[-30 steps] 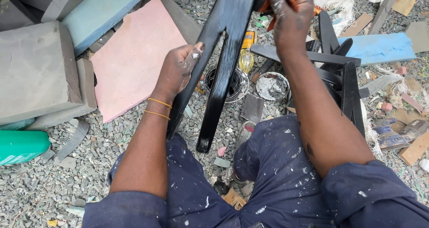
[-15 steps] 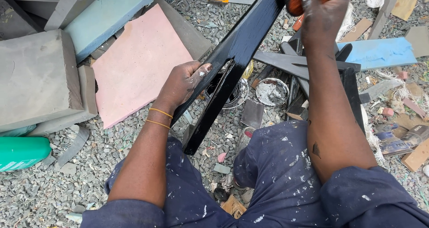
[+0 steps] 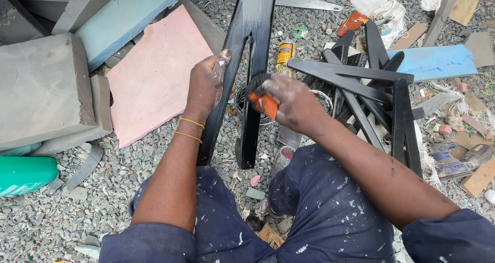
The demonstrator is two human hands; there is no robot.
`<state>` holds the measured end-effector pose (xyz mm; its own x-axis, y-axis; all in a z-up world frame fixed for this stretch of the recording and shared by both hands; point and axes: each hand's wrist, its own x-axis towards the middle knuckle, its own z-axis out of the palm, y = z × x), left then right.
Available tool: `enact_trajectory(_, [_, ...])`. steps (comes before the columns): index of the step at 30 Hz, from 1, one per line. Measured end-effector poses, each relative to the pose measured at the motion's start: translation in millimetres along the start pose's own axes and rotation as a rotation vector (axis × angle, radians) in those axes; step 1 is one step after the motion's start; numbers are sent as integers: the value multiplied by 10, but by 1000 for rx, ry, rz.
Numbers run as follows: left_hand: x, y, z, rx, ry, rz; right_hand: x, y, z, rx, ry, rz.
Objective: The person sits on a gravel surface and paints a black metal frame using an orange sponge. They repeatedly dip the sponge into a paint bucket and apply black paint to the frame, turning it over to cover different sides.
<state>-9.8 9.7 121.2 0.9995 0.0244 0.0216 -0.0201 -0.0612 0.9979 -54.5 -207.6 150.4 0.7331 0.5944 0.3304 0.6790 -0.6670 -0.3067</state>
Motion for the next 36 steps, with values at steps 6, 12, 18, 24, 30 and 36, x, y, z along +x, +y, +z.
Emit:
enact_trajectory(6, [46, 68, -53, -85, 91, 21, -238, -284, 76, -83, -316, -59])
enact_trajectory(12, [78, 171, -140, -50, 180, 67, -422, -139, 297, -107, -501, -145])
enact_trajectory(18, [164, 92, -214, 7, 273, 104, -494, -22, 427, 15, -654, -62])
enact_trajectory(24, [174, -67, -119, -62, 265, 87, -339, 226, 242, 639, -188, 384])
enact_trajectory(30, [225, -288, -5, 14, 208, 6, -318, 407, 407, 838, 156, 559])
enact_trajectory(36, [193, -324, 94, 119, 128, 27, -86, 229, 231, 305, 154, 199])
